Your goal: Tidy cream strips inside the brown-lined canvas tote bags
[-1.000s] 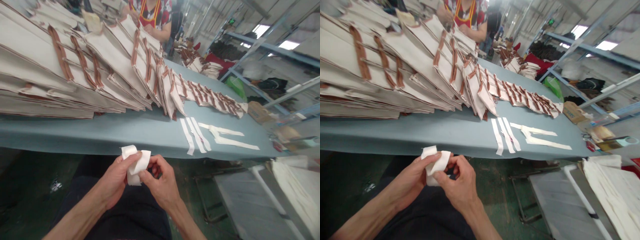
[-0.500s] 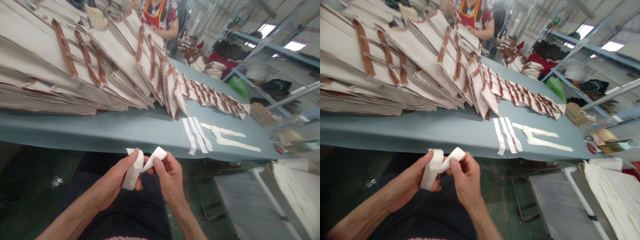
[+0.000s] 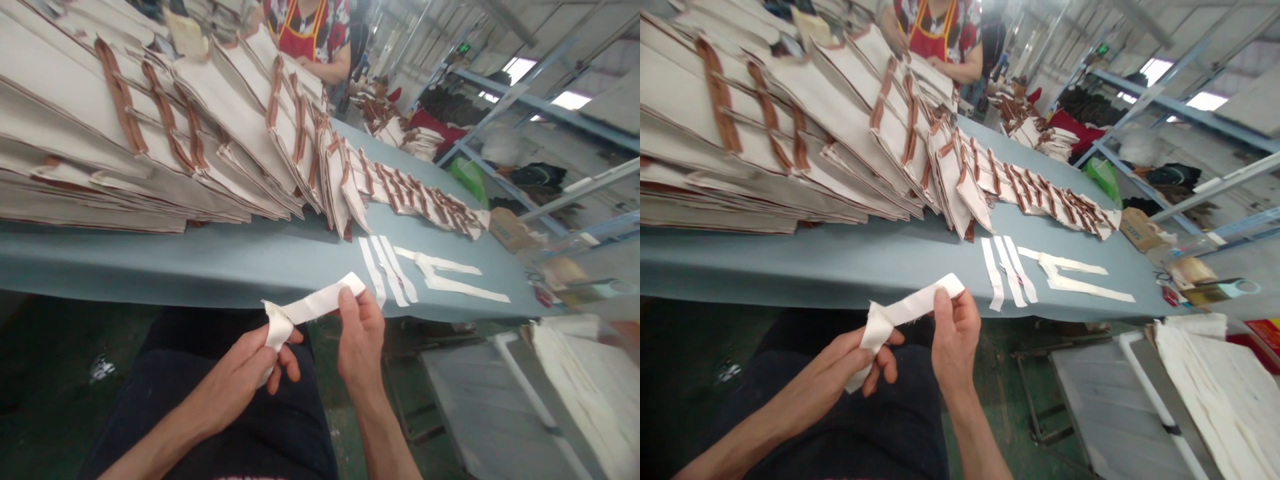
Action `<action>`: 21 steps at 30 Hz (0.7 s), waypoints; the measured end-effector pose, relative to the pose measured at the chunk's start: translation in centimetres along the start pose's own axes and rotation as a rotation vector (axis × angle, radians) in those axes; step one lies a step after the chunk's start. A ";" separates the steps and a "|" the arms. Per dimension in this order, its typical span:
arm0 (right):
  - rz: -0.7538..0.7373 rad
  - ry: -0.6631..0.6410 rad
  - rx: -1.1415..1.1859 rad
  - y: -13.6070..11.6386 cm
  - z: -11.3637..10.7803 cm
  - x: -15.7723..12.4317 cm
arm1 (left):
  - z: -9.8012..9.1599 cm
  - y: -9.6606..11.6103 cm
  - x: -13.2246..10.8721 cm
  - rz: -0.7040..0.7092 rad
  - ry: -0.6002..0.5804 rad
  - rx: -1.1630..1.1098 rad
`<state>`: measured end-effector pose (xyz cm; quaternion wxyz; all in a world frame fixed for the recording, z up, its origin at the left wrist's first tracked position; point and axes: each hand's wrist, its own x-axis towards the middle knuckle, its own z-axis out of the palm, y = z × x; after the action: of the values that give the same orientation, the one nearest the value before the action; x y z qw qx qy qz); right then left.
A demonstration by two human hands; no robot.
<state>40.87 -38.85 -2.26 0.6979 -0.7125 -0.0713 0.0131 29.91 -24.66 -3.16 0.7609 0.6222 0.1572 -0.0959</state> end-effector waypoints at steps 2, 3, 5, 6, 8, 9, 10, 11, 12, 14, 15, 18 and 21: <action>0.016 -0.004 0.038 0.3 -0.1 0.9 | 0.5 -0.5 -0.2 0.019 0.004 0.032; 0.020 -0.022 0.051 0.5 -0.1 1.3 | 0.7 -0.8 -0.3 0.020 0.003 0.042; 0.025 -0.062 0.056 0.6 0.1 1.8 | 1.2 -1.3 -0.5 0.006 -0.007 0.043; 0.028 -0.081 0.056 0.5 0.2 2.0 | 1.4 -1.5 -0.5 -0.004 -0.017 0.039; 0.030 -0.112 0.062 0.0 0.4 2.4 | 1.8 -1.8 -0.3 -0.021 -0.039 0.015; 0.030 -0.126 0.068 -0.3 0.4 2.5 | 1.9 -2.0 -0.1 -0.019 -0.040 -0.005; 0.026 -0.137 0.074 -0.7 0.5 2.7 | 2.1 -2.0 0.1 -0.016 -0.034 -0.025; 0.021 -0.147 0.079 -1.0 0.5 2.9 | 2.3 -2.1 0.3 -0.009 -0.020 -0.038; 0.016 -0.146 0.083 -1.3 0.5 3.2 | 2.5 -2.1 0.5 0.001 0.001 -0.043; 0.006 -0.109 0.086 -1.7 0.6 4.0 | 3.0 -2.3 0.9 0.036 0.054 -0.008; 0.003 -0.079 0.087 -1.8 0.7 4.5 | 3.3 -2.4 1.0 0.061 0.085 0.030; -0.011 0.018 0.096 -1.6 1.1 6.3 | 4.2 -2.9 1.0 0.151 0.142 0.173; -0.039 0.111 0.089 -1.2 1.7 8.0 | 5.0 -3.5 0.5 0.199 0.095 0.248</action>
<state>48.46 -36.22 -0.46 0.7317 -0.6791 -0.0456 -0.0369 29.76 -30.29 -5.66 0.6757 0.7276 0.1178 -0.0092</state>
